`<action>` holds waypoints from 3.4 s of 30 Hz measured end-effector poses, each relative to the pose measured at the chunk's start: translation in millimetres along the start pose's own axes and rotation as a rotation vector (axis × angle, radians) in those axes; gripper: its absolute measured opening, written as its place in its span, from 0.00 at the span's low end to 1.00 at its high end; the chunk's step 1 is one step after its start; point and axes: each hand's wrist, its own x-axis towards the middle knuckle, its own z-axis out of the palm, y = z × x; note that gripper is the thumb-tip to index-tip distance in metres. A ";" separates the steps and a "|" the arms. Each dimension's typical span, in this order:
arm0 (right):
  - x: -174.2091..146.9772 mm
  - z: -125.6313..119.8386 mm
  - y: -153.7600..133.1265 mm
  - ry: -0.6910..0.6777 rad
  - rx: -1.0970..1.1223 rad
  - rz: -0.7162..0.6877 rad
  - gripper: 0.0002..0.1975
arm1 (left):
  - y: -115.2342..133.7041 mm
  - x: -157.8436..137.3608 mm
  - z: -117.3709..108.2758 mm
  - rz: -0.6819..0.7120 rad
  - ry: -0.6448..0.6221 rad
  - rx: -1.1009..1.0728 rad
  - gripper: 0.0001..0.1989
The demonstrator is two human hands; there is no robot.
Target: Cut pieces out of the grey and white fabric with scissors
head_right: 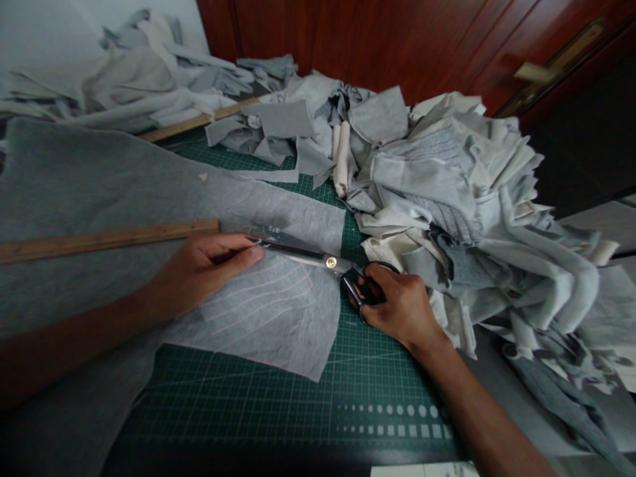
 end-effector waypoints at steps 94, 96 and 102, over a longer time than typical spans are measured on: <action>5.1 -10.2 -6.2 -0.057 -0.072 -0.099 0.06 | -7.9 1.5 -1.5 -0.009 -0.026 -0.055 0.14; 4.8 -10.9 -5.5 -0.070 -0.071 -0.091 0.06 | -8.3 1.9 -1.6 -0.008 -0.032 -0.047 0.14; 3.8 -13.6 -5.1 -0.116 -0.055 -0.043 0.04 | -3.0 2.0 -2.7 -0.026 -0.049 -0.028 0.13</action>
